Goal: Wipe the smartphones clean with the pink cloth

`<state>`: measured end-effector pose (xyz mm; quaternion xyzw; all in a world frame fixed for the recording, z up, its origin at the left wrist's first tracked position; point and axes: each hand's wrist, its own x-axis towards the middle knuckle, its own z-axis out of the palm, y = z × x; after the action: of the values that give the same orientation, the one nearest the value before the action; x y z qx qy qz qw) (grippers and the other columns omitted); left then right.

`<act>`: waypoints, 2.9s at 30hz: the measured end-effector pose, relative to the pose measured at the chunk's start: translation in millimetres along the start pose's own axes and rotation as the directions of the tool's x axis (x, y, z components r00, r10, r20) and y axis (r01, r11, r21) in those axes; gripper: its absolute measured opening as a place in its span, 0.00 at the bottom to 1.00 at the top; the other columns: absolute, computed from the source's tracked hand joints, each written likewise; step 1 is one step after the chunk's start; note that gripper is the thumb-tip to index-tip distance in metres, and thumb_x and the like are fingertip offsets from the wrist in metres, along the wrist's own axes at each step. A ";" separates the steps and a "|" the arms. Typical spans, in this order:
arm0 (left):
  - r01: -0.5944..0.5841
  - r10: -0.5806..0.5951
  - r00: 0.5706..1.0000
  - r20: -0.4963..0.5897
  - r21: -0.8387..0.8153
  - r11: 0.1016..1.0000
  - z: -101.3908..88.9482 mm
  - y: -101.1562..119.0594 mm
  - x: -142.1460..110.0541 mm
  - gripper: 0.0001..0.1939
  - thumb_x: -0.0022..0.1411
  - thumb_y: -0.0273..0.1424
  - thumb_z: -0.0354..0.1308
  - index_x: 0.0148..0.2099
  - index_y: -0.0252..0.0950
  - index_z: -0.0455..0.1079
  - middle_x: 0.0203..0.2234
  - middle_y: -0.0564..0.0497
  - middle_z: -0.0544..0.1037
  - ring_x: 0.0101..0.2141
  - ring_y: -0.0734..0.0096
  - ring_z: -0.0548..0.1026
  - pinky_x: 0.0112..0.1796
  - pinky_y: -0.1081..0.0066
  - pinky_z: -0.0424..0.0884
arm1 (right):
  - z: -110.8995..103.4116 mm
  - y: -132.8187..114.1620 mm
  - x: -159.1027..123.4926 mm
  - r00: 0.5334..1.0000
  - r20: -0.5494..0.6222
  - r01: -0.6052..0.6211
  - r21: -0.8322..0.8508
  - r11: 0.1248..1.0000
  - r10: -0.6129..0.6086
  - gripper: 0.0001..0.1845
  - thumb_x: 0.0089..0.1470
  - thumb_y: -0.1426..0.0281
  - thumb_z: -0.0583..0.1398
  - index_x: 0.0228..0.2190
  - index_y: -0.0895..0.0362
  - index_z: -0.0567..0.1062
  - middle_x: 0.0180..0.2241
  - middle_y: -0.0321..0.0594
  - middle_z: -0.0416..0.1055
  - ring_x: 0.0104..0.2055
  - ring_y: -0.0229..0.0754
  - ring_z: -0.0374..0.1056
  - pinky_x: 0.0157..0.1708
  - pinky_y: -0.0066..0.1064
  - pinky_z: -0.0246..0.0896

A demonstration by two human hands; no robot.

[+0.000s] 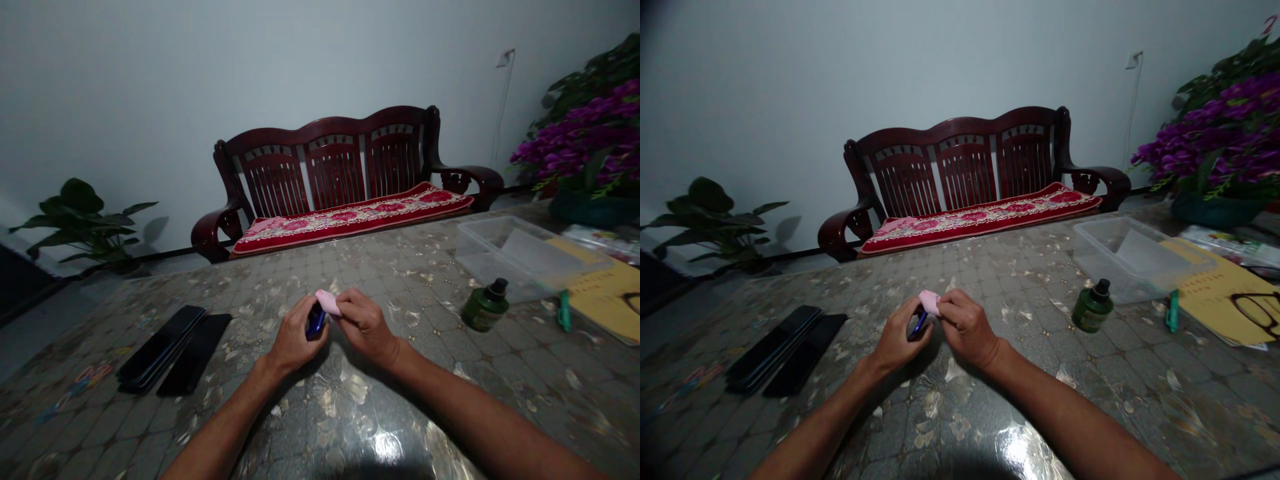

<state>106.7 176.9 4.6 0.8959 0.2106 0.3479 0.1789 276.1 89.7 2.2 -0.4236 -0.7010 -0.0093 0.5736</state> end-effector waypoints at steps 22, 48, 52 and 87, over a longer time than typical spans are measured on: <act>0.070 -0.069 0.997 0.041 -0.028 0.997 -2.4 6.2 3.1 0.20 0.58 0.29 0.57 0.54 0.36 0.68 0.45 0.45 0.79 0.46 0.59 0.78 0.48 0.62 0.74 | 6.1 -1.5 1.5 0.994 -0.040 -0.093 0.133 0.987 0.099 0.13 0.54 0.81 0.55 0.33 0.54 0.75 0.32 0.39 0.70 0.36 0.41 0.67 0.37 0.31 0.64; 0.053 -0.057 0.998 0.038 0.102 0.993 -4.4 0.2 4.8 0.24 0.56 0.28 0.57 0.56 0.36 0.68 0.45 0.43 0.78 0.46 0.56 0.77 0.49 0.57 0.74 | 12.2 3.9 13.2 0.623 0.129 -0.655 0.626 0.424 0.771 0.14 0.45 0.63 0.68 0.34 0.56 0.77 0.26 0.34 0.72 0.23 0.35 0.62 0.20 0.25 0.55; 0.073 -0.079 0.995 0.057 0.095 0.993 -3.8 0.2 3.6 0.25 0.54 0.27 0.57 0.56 0.36 0.67 0.46 0.43 0.78 0.46 0.55 0.76 0.50 0.56 0.73 | 15.0 2.2 6.1 0.774 -0.001 -0.552 0.487 0.676 0.633 0.06 0.48 0.66 0.66 0.28 0.56 0.80 0.28 0.36 0.68 0.30 0.38 0.66 0.26 0.27 0.61; -0.494 0.472 0.840 0.267 0.017 0.869 15.2 -2.5 -1.1 0.18 0.70 0.26 0.50 0.61 0.35 0.63 0.48 0.41 0.79 0.49 0.62 0.77 0.53 0.59 0.72 | -2.3 36.9 -7.4 0.454 0.215 -0.777 0.570 0.266 0.865 0.20 0.37 0.61 0.70 0.32 0.60 0.76 0.21 0.33 0.70 0.21 0.34 0.61 0.20 0.25 0.51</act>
<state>116.0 175.8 -7.7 0.9638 -0.0322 0.2545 0.0723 300.2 107.9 -20.5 -0.5180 -0.2994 0.4805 0.6412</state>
